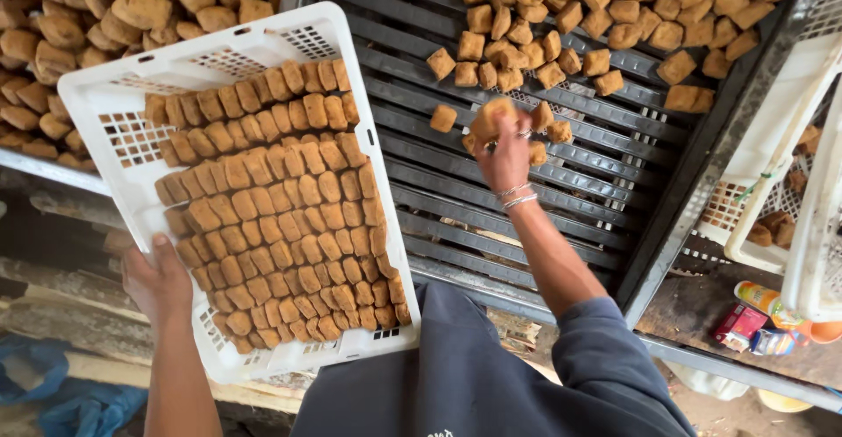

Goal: The person picks up small brown food items from a metal conveyor belt and places them into a white plastic crate. The person arranges the items in rows within the crate while continuing to pick items from the belt.

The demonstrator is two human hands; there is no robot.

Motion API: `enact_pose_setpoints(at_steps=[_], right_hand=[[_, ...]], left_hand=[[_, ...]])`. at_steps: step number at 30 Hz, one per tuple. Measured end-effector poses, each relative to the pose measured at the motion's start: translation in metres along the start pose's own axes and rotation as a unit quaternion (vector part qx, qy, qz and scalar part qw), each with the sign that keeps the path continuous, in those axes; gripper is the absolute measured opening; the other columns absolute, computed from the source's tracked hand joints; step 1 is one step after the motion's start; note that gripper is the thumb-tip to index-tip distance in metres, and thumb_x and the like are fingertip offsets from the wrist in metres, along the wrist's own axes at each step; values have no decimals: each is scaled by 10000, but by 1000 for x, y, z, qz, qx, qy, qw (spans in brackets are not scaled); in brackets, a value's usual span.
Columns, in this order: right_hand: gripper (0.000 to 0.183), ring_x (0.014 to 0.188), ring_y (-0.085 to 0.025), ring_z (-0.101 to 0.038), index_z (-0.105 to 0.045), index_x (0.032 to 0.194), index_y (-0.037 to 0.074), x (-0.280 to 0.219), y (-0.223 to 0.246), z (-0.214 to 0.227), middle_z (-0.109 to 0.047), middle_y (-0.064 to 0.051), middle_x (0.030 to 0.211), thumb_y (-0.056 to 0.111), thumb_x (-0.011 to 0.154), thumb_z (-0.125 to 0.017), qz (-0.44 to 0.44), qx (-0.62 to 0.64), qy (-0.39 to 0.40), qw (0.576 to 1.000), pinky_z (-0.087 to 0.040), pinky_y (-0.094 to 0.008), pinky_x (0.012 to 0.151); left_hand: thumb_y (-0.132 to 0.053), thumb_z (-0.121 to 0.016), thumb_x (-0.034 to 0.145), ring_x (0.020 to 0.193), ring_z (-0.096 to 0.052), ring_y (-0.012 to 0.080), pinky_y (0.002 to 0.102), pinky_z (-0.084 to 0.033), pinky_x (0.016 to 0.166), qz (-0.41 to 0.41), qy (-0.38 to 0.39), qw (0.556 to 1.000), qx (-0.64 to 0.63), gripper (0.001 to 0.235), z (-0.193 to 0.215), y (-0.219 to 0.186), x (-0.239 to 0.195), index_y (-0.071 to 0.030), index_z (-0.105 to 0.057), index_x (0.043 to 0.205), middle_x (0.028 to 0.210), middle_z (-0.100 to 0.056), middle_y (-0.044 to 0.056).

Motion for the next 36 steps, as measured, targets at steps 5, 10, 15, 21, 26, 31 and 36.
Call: enact_pose_setpoints(at_steps=[5,10,15,21,26,31,36], right_hand=[[821,1057,-491,-643,-399,1477,210,-32,18,-25,-449,-305,1461,85,795,-838,41,-31,68,996,-582,-517,775],[789,1043,-483,-645,-400,1490,158,-14,15,-14,-511,-275,1347,100,829,-827,11,51,87,995,-572,-533,819],[653,1036,-446,-674,-457,1389,142,25,32,-19,-513,-266,1368,133,855,-832,33,74,124,989,-607,-483,846],[591,975,-450,-679,-489,1377,232,48,55,-52,-494,-260,1404,105,867,-758,239,-27,183,953,-605,-501,778],[644,935,-463,-682,-468,1424,290,46,52,-67,-497,-264,1393,36,874,-685,244,-81,256,932,-604,-502,750],[637,954,-490,-649,-396,1387,94,93,89,-38,-505,-302,1298,138,853,-740,61,-79,255,962,-586,-516,807],[688,1131,-259,-625,-280,1438,-10,141,200,74,-536,-234,1285,204,980,-746,204,163,-6,965,-650,-342,809]], left_hand=[[-345,-604,1123,1059,-592,482,556,-455,902,-12,0,1000,-7,418,1,-3,-2,70,-633,1166,1123,-622,286],[-345,-606,1114,1072,-589,468,542,-459,896,-7,-4,1000,-29,421,6,-6,-6,65,-645,1198,1150,-618,274],[-369,-617,1118,1054,-591,448,542,-465,905,64,21,998,1,442,5,-7,-3,72,-616,1145,1155,-615,260],[-351,-594,1097,1110,-591,410,551,-465,878,43,11,999,9,414,8,-18,-1,37,-641,1235,1181,-611,215],[-369,-570,1066,1035,-635,383,518,-506,821,84,35,995,-26,443,7,-15,1,37,-622,1235,1188,-602,226],[-388,-579,1053,1056,-635,421,539,-505,876,65,10,996,-57,454,13,-16,1,21,-642,1239,1176,-631,223],[-364,-507,1140,1362,-452,443,598,-413,1038,-32,-91,991,-90,469,22,-29,8,50,-577,1348,1431,-519,261]])
Point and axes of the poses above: each hand's wrist, its own x-axis towards the middle knuckle, its own z-axis out of the back of the hand, y = z × x, the point moved 3 cm from there along x, towards the middle knuckle
